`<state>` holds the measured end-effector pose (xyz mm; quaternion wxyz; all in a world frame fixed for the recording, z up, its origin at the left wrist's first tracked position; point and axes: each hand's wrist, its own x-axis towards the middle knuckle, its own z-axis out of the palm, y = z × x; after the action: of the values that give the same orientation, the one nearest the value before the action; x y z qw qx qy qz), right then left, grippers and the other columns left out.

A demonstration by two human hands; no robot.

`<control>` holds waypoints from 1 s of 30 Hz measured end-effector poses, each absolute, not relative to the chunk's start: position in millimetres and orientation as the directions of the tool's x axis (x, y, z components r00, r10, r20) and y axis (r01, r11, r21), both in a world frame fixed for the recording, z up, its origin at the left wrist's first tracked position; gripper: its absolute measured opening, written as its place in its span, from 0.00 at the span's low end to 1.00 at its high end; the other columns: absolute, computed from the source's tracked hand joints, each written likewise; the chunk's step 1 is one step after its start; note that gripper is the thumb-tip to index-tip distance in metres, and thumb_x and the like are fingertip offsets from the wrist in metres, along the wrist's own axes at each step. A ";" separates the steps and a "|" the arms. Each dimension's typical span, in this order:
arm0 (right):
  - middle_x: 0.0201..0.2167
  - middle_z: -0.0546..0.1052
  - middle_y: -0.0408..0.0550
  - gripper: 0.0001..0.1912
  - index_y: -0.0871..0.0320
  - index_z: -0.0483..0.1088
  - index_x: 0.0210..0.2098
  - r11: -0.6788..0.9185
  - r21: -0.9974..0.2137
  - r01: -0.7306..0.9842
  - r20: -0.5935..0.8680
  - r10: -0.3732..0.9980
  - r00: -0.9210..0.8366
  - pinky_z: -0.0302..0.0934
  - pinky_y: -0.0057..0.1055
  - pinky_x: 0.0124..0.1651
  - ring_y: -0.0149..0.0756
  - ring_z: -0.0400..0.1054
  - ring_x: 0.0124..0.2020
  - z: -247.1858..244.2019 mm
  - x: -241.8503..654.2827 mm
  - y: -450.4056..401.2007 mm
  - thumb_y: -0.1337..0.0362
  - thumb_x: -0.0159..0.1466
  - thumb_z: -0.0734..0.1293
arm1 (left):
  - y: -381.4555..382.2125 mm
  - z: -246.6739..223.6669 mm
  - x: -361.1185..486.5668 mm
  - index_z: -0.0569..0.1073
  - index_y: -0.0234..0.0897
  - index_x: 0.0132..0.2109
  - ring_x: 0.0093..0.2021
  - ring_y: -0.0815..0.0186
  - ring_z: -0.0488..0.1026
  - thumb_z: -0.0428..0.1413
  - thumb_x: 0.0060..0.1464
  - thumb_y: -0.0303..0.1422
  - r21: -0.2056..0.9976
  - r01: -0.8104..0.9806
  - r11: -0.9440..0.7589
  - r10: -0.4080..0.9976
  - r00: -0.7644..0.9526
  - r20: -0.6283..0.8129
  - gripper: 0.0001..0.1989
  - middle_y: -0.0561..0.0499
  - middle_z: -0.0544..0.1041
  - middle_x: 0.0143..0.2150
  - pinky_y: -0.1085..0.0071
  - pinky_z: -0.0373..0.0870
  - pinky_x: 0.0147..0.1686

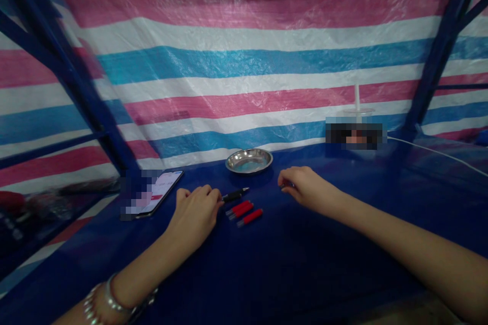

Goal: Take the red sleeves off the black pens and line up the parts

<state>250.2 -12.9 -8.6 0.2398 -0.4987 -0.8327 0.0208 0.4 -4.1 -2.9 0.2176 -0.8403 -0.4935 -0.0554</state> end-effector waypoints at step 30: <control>0.36 0.66 0.51 0.10 0.59 0.66 0.39 0.438 -0.153 0.886 0.286 0.878 -0.385 0.56 0.30 0.38 0.37 0.63 0.38 -9.0 247.8 -22.1 0.65 0.57 0.61 | 21.4 -13.3 -5.3 0.68 0.38 0.35 0.36 0.61 0.67 0.48 0.55 0.31 0.004 0.863 -0.505 0.809 0.472 0.350 0.05 0.51 0.69 0.34 0.66 0.53 0.31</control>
<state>247.8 -22.1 -9.0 0.1639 -0.5299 -0.8320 -0.0126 -5.3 21.4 -13.3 0.0868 -0.8534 -0.4899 -0.1555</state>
